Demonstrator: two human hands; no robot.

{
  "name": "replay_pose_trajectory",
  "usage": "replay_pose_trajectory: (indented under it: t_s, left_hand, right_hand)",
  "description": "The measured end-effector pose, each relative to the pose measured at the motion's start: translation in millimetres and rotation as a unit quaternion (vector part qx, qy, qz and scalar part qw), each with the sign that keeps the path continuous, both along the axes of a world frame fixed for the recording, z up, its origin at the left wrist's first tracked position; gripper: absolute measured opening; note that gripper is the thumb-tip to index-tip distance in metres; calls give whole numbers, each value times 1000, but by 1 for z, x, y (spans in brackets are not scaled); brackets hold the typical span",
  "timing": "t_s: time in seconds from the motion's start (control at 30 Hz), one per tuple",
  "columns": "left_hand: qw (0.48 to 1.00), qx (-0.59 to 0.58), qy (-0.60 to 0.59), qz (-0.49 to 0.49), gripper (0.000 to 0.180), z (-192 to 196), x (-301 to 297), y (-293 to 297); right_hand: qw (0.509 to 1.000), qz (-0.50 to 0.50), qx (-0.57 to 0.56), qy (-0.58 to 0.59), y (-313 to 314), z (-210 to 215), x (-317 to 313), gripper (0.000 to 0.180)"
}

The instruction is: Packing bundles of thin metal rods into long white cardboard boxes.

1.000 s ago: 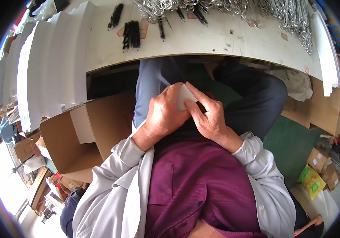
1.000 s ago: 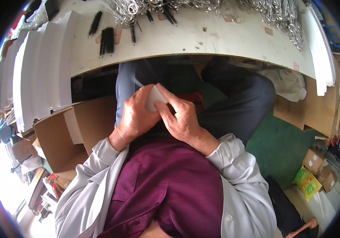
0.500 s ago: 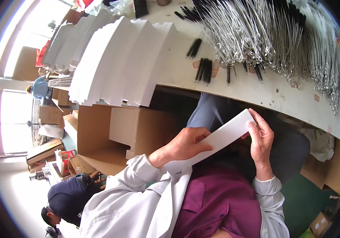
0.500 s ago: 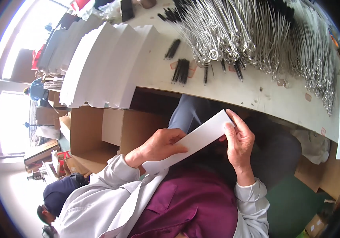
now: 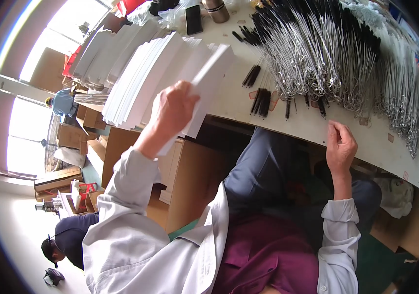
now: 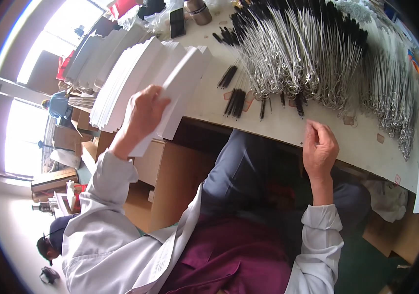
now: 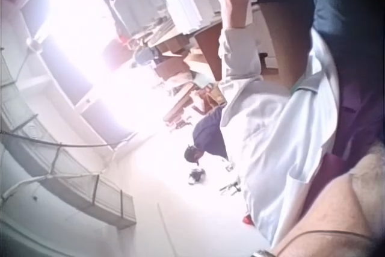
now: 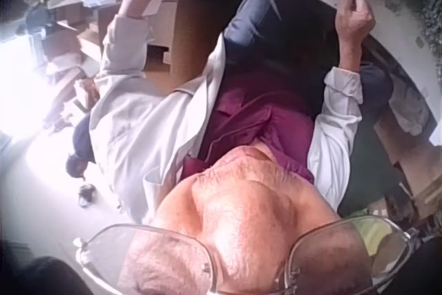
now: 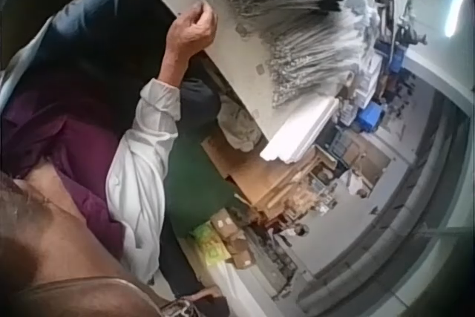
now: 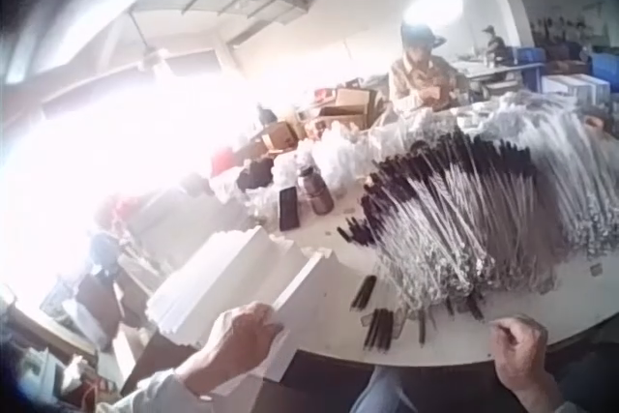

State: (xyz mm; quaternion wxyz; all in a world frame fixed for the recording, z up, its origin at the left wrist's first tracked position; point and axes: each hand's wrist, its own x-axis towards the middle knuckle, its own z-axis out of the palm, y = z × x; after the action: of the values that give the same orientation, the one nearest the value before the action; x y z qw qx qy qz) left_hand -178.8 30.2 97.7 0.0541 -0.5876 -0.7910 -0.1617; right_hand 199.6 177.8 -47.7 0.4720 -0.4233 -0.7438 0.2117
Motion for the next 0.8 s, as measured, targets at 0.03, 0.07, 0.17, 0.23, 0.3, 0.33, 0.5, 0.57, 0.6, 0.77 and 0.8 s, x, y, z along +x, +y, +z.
replay_pose_trajectory:
  t_s: [0.03, 0.07, 0.17, 0.23, 0.3, 0.33, 0.5, 0.57, 0.6, 0.77, 0.8]
  left_hand:
    - [999, 20, 42, -4, 24, -5, -15, 9]
    - [998, 0, 57, 18, 29, -3, -27, 19]
    - [987, -34, 155, 26, 28, -7, -52, 47]
    - [976, -63, 206, 29, 25, -11, -59, 61]
    - [962, -91, 256, 34, 23, -18, -62, 65]
    - [955, -94, 278, 37, 23, -20, -61, 66]
    - [953, -104, 280, 56, 25, -4, -39, 50]
    - [962, -88, 257, 43, 27, 7, -22, 43]
    - [962, -89, 255, 40, 27, 9, -15, 39]
    - [984, 11, 162, -78, 33, 8, 39, 32]
    - [988, 9, 113, -102, 33, 5, 53, 28]
  right_hand:
    - [1000, -2, 0, 2, -1, 1, -2, 11]
    - [1000, -4, 2, -7, -2, 3, -3, 10]
    - [1000, -11, 8, -15, -4, 4, -4, 9]
    - [1000, -15, 14, -14, -4, 4, -3, 9]
    - [999, -17, 31, -20, -5, 2, -3, 9]
    - [999, -19, 30, -20, -5, 2, -3, 9]
    - [999, -14, 42, -20, -5, 1, -6, 8]
    - [999, -15, 28, -20, -6, 1, -5, 8]
    - [1000, -13, 15, -19, -6, 2, -4, 8]
    - [997, -26, 63, -28, -1, 0, 6, 7]
    - [999, -18, 38, -20, -1, 2, 3, 8]
